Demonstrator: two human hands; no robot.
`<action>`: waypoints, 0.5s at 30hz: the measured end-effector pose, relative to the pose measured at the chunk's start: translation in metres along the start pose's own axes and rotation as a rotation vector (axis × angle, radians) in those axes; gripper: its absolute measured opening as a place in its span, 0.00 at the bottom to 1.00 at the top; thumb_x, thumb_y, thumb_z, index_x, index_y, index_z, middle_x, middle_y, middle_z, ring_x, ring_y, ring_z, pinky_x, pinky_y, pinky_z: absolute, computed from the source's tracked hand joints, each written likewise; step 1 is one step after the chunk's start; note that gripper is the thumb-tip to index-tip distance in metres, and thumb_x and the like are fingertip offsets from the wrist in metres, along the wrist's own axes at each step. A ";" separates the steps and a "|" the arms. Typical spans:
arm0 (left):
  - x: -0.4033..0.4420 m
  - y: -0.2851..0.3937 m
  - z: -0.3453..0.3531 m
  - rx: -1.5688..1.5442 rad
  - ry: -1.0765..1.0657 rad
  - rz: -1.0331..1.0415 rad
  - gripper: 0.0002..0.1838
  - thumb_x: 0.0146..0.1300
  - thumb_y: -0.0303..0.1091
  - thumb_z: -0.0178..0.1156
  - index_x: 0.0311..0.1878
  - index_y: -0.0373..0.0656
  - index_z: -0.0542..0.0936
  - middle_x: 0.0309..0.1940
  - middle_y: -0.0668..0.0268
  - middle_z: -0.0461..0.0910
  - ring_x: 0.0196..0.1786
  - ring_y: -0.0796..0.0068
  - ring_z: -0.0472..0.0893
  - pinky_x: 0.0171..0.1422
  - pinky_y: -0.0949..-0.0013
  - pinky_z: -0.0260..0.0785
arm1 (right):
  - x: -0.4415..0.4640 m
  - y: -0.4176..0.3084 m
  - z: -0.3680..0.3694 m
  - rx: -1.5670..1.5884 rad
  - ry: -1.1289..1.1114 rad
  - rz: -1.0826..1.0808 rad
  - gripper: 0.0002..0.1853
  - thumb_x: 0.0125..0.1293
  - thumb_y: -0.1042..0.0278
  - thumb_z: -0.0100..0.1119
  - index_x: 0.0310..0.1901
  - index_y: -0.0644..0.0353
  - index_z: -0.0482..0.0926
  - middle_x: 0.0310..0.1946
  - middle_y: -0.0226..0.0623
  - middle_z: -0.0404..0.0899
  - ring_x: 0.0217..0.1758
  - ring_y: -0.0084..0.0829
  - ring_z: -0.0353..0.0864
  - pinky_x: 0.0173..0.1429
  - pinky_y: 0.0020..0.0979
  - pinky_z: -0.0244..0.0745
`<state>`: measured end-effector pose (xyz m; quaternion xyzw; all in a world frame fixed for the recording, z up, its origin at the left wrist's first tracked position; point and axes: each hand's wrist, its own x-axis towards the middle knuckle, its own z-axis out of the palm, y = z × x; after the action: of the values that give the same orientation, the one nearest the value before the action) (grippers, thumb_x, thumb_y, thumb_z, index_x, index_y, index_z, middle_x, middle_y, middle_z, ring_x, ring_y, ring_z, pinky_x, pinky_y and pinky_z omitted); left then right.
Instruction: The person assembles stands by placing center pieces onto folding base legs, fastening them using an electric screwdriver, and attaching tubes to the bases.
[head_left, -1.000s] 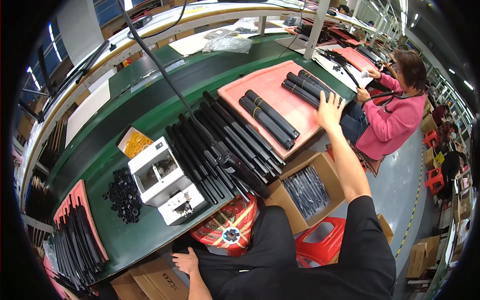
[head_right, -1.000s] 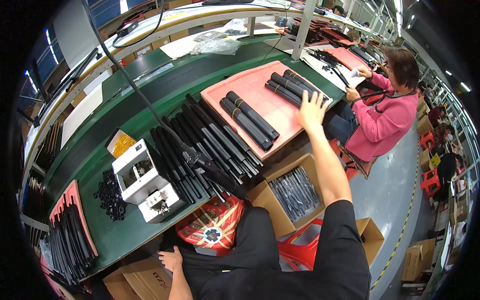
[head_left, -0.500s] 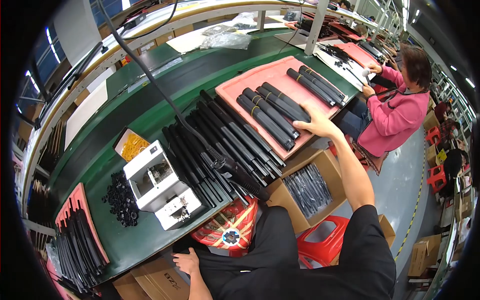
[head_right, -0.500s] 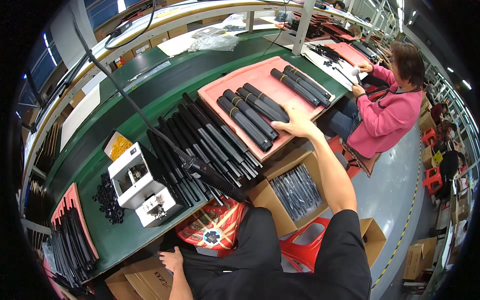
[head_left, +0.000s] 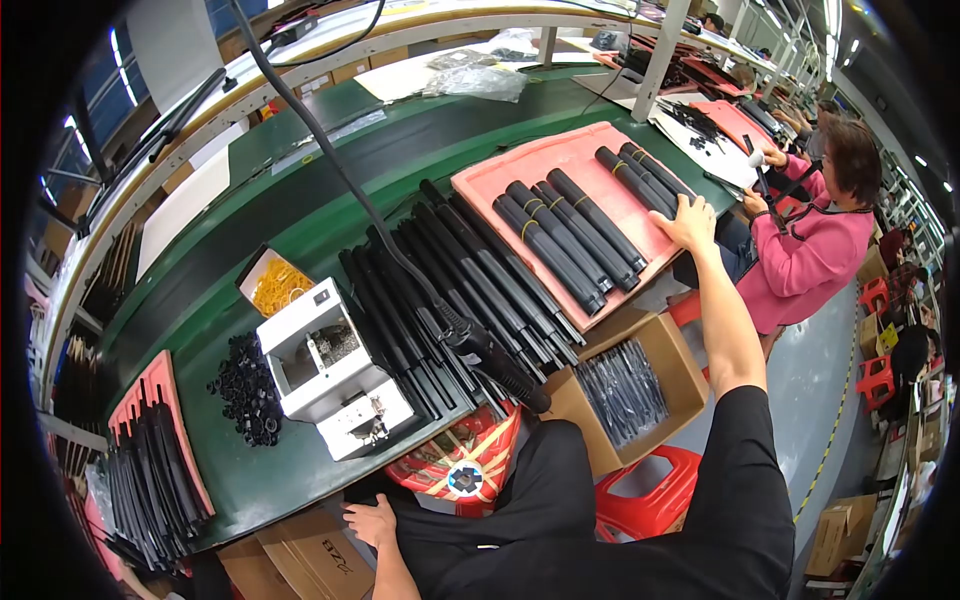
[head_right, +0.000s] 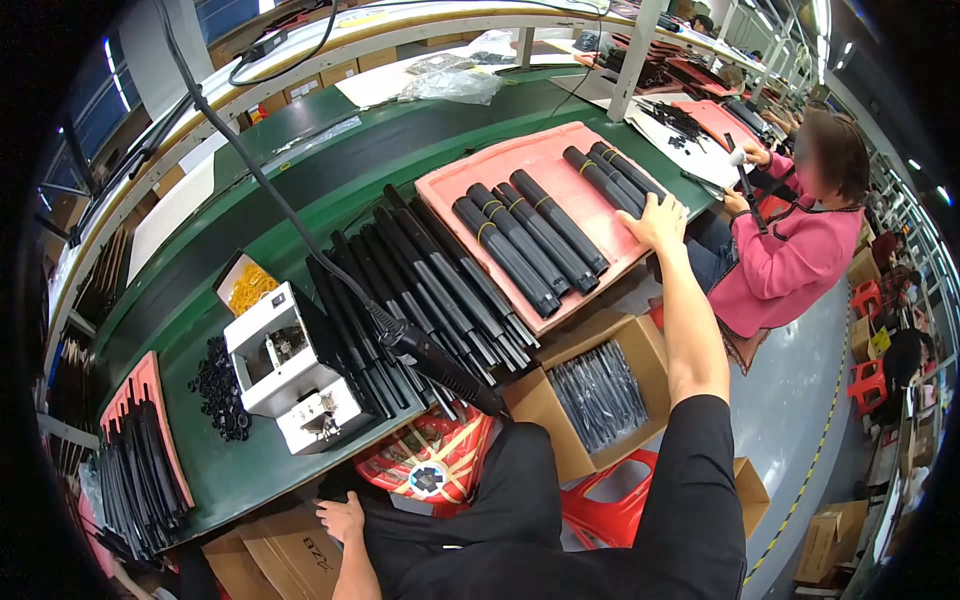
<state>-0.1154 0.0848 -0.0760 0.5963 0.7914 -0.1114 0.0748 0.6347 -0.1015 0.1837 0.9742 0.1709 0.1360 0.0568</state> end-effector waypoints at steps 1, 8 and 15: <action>0.001 0.001 0.000 0.000 0.000 0.000 0.49 0.66 0.61 0.60 0.77 0.31 0.59 0.59 0.47 0.72 0.58 0.45 0.80 0.61 0.50 0.78 | 0.003 -0.003 -0.003 -0.011 -0.034 -0.036 0.46 0.66 0.32 0.62 0.74 0.62 0.68 0.67 0.59 0.73 0.74 0.58 0.68 0.74 0.62 0.63; 0.005 -0.003 0.008 0.012 0.006 0.007 0.48 0.67 0.61 0.59 0.76 0.30 0.58 0.58 0.49 0.71 0.56 0.48 0.79 0.57 0.51 0.78 | 0.003 -0.011 0.000 0.194 -0.178 -0.094 0.46 0.64 0.37 0.66 0.73 0.65 0.68 0.66 0.58 0.75 0.69 0.55 0.74 0.72 0.53 0.70; 0.001 -0.001 0.000 -0.009 0.011 0.009 0.48 0.66 0.60 0.61 0.76 0.31 0.59 0.58 0.47 0.72 0.57 0.46 0.80 0.59 0.49 0.78 | -0.035 -0.011 -0.029 0.739 -0.297 -0.387 0.44 0.60 0.47 0.71 0.71 0.68 0.69 0.61 0.55 0.78 0.61 0.49 0.79 0.68 0.43 0.73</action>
<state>-0.1166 0.0850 -0.0761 0.6003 0.7896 -0.1042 0.0734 0.5916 -0.1016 0.2016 0.8881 0.3773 -0.0887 -0.2471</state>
